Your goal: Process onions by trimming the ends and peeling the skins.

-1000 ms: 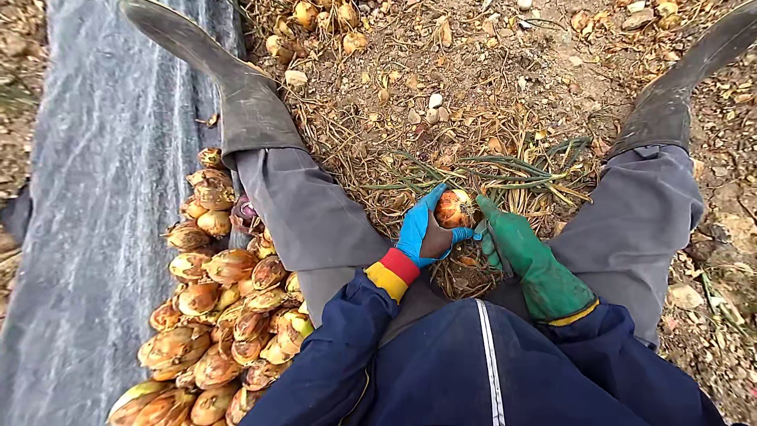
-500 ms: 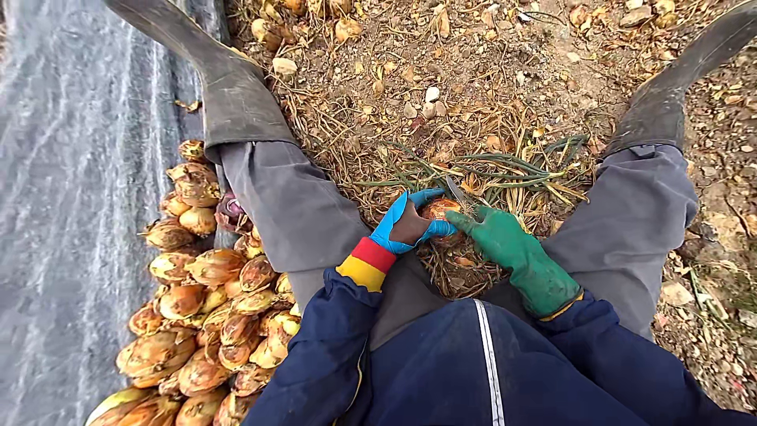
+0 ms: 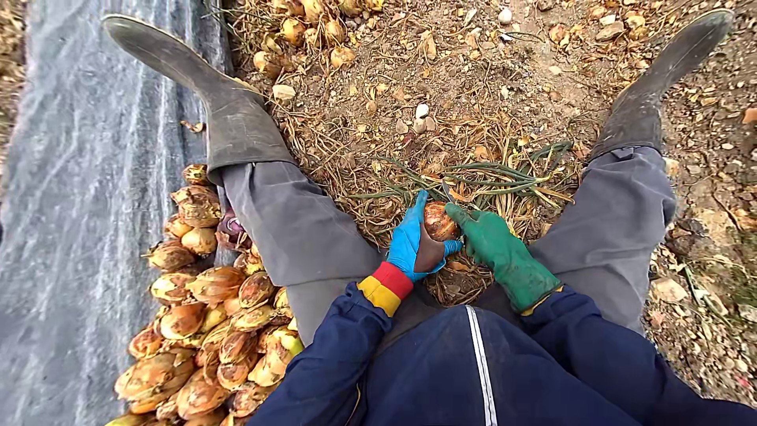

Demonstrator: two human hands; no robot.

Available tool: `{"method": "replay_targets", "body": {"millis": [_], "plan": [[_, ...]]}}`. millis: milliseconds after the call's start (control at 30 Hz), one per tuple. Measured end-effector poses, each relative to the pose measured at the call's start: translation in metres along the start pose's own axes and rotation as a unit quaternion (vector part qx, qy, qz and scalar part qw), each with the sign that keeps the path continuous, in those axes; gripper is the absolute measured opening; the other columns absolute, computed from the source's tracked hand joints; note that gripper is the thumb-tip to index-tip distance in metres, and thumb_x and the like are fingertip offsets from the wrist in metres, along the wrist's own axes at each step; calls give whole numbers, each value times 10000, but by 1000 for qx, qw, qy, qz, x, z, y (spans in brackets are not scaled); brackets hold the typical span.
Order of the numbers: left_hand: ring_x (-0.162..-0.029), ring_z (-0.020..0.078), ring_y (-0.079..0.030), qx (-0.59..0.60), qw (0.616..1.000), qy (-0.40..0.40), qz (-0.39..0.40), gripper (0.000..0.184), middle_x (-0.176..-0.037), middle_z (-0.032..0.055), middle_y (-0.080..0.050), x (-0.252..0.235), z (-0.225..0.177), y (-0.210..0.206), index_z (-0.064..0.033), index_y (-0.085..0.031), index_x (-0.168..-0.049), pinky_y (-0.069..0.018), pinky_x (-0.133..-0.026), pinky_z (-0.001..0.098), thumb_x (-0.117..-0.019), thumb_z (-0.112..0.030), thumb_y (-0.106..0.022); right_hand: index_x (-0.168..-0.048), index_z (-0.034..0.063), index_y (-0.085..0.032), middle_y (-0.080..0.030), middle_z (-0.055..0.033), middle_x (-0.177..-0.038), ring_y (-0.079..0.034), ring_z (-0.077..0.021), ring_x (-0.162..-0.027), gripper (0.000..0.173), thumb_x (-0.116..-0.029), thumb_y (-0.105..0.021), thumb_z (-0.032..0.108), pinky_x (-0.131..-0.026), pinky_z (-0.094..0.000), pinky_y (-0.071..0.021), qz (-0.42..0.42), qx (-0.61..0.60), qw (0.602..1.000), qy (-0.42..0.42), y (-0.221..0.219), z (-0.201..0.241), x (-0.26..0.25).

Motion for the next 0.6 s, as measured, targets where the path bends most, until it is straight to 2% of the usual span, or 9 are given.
{"method": "replay_targets", "body": {"millis": [133, 167, 300, 400, 467, 500, 533, 600], "plan": [[-1277, 218, -600, -13, 999, 38, 2, 1266, -1446, 80, -584, 3, -8, 2, -170, -284, -1616, -511, -1062, 498, -597, -593, -905, -1058, 146, -721, -640, -79, -662, -609, -221, -499, 845, -863, -397, 902, -492, -416, -554, 3, -68, 997, -30, -1, 5, 4], [-1283, 221, -594, -19, 999, 42, 6, 1276, -1444, 85, -584, 1, -9, 2, -162, -278, -1617, -506, -1069, 493, -595, -609, -899, -1042, 142, -712, -634, -79, -660, -603, -215, -494, 827, -872, -404, 891, -482, -402, -547, 5, -78, 996, -39, 0, 7, 6], [-1268, 178, -595, -32, 998, 57, 15, 1292, -1405, 61, -605, -9, -2, -4, -172, -342, -1588, -501, -1079, 440, -513, -627, -897, -1036, 136, -711, -623, -84, -650, -585, -210, -467, 776, -904, -430, 848, -448, -390, -532, 18, -103, 993, -60, 1, 13, 9], [-1171, 126, -645, 4, 998, 54, 8, 1178, -1303, 20, -664, -10, 4, -3, -204, -450, -1512, -539, -1034, 419, -495, -539, -940, -958, 135, -710, -622, -84, -653, -605, -233, -506, 796, -922, -363, 850, -492, -442, -549, 6, -27, 1000, -11, 0, 12, 14], [-1094, 104, -677, 59, 996, 63, -4, 1033, -1211, 6, -703, -14, 5, -1, -198, -533, -1430, -567, -989, 406, -528, -475, -954, -924, 157, -717, -633, -71, -665, -622, -240, -537, 775, -951, -326, 825, -534, -481, -562, 18, 26, 998, 55, 4, 13, 24], [-1053, 106, -686, 91, 993, 70, -11, 919, -1160, 13, -713, -18, 6, 0, -174, -573, -1368, -572, -964, 401, -573, -445, -947, -900, 170, -718, -643, -53, -666, -623, -225, -531, 753, -963, -325, 809, -530, -468, -567, 29, 33, 996, 81, 7, 14, 34], [-1023, 119, -689, 106, 991, 80, -13, 833, -1123, 26, -718, -21, 6, 3, -158, -605, -1318, -567, -937, 412, -603, -443, -922, -893, 169, -720, -647, -45, -653, -622, -213, -510, 728, -977, -341, 785, -508, -445, -568, 32, 13, 995, 95, 11, 14, 46], [-1041, 98, -693, 122, 988, 96, 19, 860, -1132, -16, -726, -27, 6, 11, -221, -624, -1299, -580, -953, 401, -558, -508, -953, -887, 123, -716, -627, -70, -601, -580, -209, -432, 713, -984, -405, 757, -411, -392, -532, -15, -106, 990, 90, 25, 9, 58]]}}
Point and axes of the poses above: each hand's wrist, its own x-axis away from the middle knuckle, its own y-axis out of the back of the hand, z = x × y, the point moved 1 cm from there along -x, towards the middle knuckle
